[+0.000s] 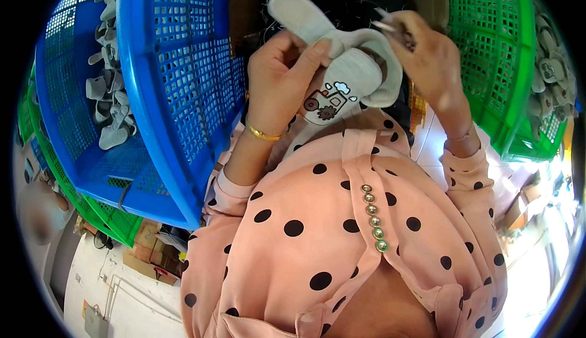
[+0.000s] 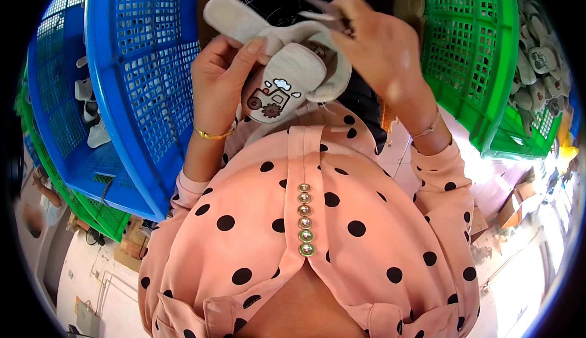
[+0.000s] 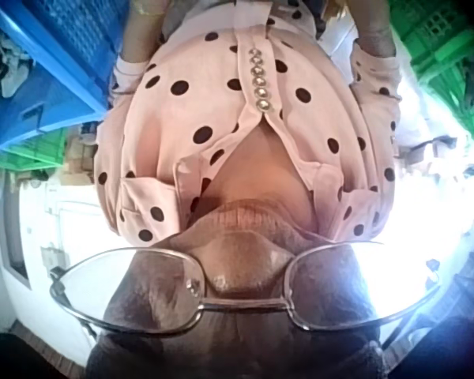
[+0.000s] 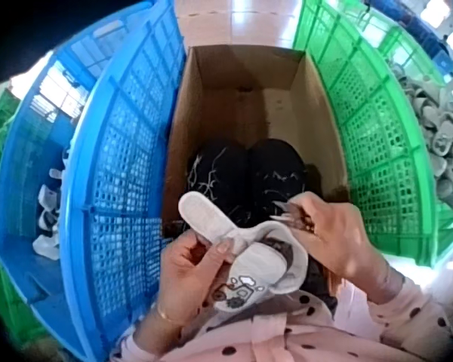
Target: The person trims excess fabric and threads from the edges of small white sandals using a pair of scissors. They handle the sandals one at a time, picking them from a blue basket, trimming the material, and placing the finished items into a green basket.
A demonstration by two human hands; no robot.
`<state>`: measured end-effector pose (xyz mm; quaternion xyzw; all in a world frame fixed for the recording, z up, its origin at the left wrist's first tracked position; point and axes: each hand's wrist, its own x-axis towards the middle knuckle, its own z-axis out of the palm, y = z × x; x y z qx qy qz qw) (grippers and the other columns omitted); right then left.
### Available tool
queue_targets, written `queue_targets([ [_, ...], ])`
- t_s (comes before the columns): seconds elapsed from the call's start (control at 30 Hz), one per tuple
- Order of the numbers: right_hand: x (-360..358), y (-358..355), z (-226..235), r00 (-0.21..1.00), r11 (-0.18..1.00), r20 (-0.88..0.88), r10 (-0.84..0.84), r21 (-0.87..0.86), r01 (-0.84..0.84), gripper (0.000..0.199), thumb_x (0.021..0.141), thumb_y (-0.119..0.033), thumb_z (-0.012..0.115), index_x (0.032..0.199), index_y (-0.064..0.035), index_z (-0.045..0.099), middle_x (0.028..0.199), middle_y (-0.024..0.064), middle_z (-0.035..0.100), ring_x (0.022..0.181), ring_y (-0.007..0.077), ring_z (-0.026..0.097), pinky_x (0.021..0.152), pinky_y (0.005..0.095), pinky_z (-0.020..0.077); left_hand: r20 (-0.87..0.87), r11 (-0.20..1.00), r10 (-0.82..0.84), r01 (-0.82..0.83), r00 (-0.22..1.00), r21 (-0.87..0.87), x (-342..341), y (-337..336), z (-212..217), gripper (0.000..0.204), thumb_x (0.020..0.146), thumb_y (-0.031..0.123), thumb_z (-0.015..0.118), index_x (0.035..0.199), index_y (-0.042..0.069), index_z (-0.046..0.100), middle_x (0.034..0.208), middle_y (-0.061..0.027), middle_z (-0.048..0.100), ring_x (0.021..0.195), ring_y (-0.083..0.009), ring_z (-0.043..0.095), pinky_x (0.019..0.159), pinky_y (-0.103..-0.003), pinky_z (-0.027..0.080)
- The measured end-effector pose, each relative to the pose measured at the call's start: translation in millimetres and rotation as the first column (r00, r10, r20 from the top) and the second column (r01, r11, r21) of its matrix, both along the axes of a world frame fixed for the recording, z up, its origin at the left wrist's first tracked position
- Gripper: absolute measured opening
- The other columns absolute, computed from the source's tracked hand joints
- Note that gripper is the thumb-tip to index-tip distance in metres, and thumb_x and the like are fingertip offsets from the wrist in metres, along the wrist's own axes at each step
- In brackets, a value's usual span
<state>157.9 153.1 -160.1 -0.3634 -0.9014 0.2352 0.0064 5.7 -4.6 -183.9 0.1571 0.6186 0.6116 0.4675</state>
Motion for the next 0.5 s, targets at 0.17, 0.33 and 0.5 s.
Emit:
queue_targets([
  [0.17,24.0,-3.2,4.1,0.98,0.921,-0.143,-0.14,-0.383,0.075,0.044,0.082,-0.029,0.076,0.113,-0.0024,0.061,0.075,0.0138,0.064,0.062,0.0208,0.06,0.063,0.0303,0.0495,0.053,0.993,0.087,-0.091,0.995,0.082,8.6,-3.1,-14.4,0.017,0.092,0.011,0.067,0.102,-0.003,0.064,0.081,-0.0044,0.07,0.062,-0.0051,0.061,0.054,-0.02,0.048],
  [0.33,30.1,-17.4,-12.9,0.967,0.95,-0.189,-0.168,-0.292,0.109,0.035,0.083,-0.02,0.07,0.113,-0.0046,0.06,0.081,0.0166,0.067,0.07,0.0293,0.066,0.065,0.0342,0.0524,-0.333,0.884,-0.383,0.238,0.862,-0.403,-1.7,-17.4,-14.9,0.022,0.092,0.018,0.069,0.092,-0.004,0.067,0.078,-0.0098,0.07,0.067,-0.0092,0.064,0.058,-0.023,0.051],
  [0.5,24.5,-20.9,-9.0,0.989,0.97,-0.05,-0.142,-0.208,0.128,0.036,0.082,-0.016,0.067,0.115,-0.0055,0.059,0.079,0.0154,0.067,0.071,0.0318,0.066,0.064,0.0368,0.0521,-0.821,0.907,-0.386,0.337,0.42,-0.254,11.1,-19.2,26.0,0.026,0.074,0.013,0.079,0.095,0.003,0.067,0.09,-0.0094,0.068,0.077,-0.0214,0.063,0.07,-0.03,0.053],
])
